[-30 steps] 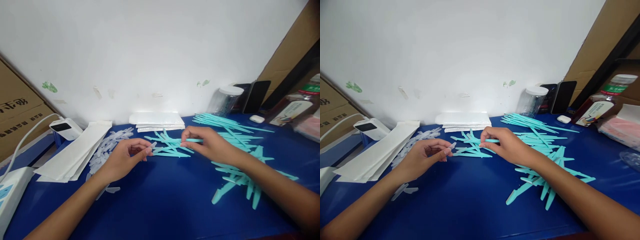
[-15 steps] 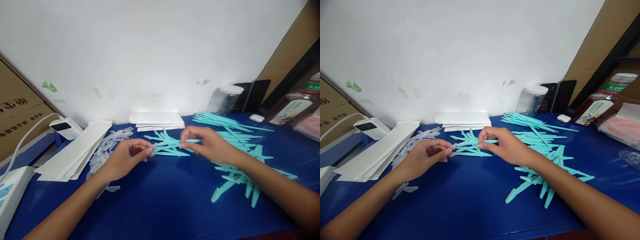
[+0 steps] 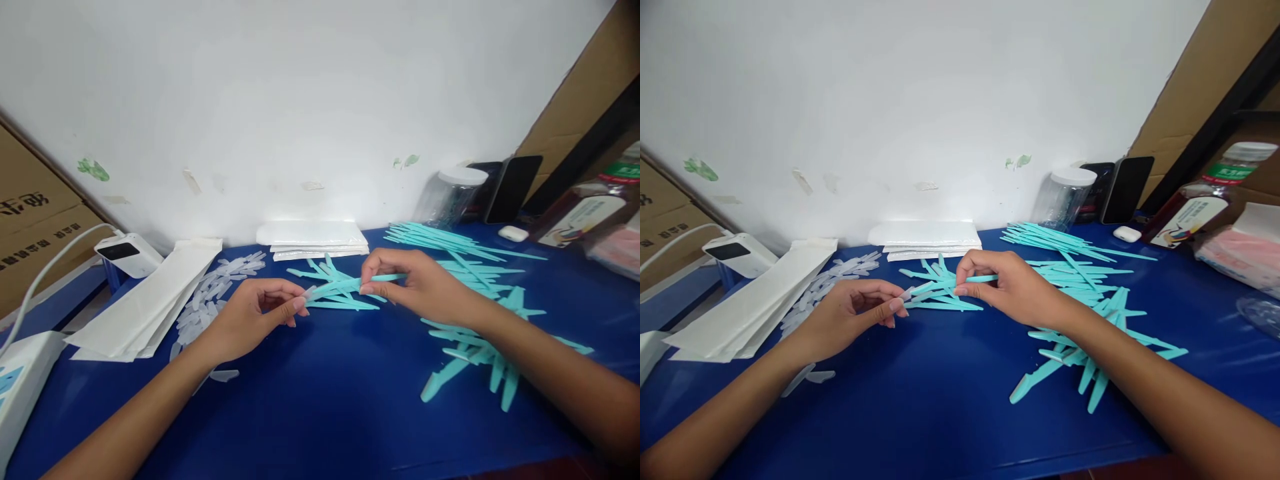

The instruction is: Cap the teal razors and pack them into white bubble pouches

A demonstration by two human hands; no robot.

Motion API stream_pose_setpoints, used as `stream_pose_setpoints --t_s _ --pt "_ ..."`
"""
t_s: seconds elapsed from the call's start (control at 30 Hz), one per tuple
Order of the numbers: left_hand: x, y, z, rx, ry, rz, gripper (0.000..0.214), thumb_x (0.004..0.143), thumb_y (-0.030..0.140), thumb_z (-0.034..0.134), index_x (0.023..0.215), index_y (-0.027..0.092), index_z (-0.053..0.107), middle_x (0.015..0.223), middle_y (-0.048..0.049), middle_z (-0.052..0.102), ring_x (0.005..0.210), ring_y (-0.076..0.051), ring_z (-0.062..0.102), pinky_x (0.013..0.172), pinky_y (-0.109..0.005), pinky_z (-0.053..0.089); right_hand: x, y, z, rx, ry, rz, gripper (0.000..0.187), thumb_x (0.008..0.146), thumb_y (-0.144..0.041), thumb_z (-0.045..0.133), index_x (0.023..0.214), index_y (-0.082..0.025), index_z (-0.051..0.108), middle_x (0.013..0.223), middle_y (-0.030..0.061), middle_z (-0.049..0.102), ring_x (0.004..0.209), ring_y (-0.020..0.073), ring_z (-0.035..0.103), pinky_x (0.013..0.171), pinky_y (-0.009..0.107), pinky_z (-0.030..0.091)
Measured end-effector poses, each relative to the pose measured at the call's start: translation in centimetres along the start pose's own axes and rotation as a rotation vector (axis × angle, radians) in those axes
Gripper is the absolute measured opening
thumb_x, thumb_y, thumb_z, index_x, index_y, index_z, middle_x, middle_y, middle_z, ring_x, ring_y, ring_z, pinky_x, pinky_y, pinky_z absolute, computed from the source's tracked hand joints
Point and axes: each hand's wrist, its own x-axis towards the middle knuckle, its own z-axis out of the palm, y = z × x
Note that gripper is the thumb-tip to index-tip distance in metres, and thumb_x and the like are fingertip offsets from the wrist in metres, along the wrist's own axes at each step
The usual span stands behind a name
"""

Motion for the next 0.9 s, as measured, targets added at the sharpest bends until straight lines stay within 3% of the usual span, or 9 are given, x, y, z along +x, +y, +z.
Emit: stream_pose_setpoints --t_s 0.1,0.3,0.47,0.67,0.9 --pt "0.0 0.0 0.3 -0.027 -0.014 0.0 0.034 0.095 0.051 0.078 0.109 0.02 0.082 0.095 -0.0065 0.084 0.076 -0.018 0.076 0.075 -0.03 0.065 0.0 -0.2 0.2 -0.009 -0.015 -0.018 0.019 0.097 -0.043 0.076 0.092 -0.026 0.072 0.097 0.0029 0.075 0.091 0.0218 0.07 0.085 0.035 0.055" --pt "0.1 0.2 0.1 -0.052 -0.002 -0.004 0.035 0.095 0.051 0.077 0.107 0.018 0.081 0.093 -0.0074 0.084 0.074 -0.018 0.075 0.073 -0.031 0.065 -0.1 -0.5 -0.6 -0.03 0.048 0.002 0.021 0.096 -0.046 0.077 0.093 -0.026 0.071 0.093 0.0032 0.074 0.081 0.0205 0.068 0.073 0.032 0.055" --pt "0.0 0.0 0.2 -0.094 -0.031 -0.01 0.032 0.096 0.049 0.078 0.107 0.02 0.082 0.094 -0.0059 0.084 0.073 -0.016 0.073 0.072 -0.027 0.063 -0.1 -0.5 -0.8 -0.056 0.021 -0.001 0.02 0.097 -0.045 0.075 0.091 -0.026 0.071 0.092 0.0033 0.075 0.085 0.0215 0.07 0.078 0.033 0.056" --pt "-0.2 0.1 0.8 -0.081 -0.055 0.003 0.03 0.098 0.047 0.077 0.108 0.02 0.082 0.093 -0.0052 0.084 0.074 -0.016 0.074 0.072 -0.026 0.062 -0.3 -0.6 0.3 -0.02 -0.05 -0.003 0.014 0.098 -0.04 0.076 0.093 -0.027 0.073 0.097 0.0018 0.076 0.092 0.0224 0.071 0.089 0.036 0.056" --pt "-0.5 0.0 1.9 -0.038 -0.064 0.021 0.031 0.102 0.05 0.07 0.107 0.021 0.081 0.097 -0.0047 0.085 0.075 -0.017 0.076 0.074 -0.028 0.062 -0.4 -0.4 1.7 0.009 -0.09 0.014 0.015 0.101 -0.041 0.072 0.095 -0.027 0.071 0.097 0.0001 0.076 0.093 0.0209 0.072 0.088 0.034 0.055"
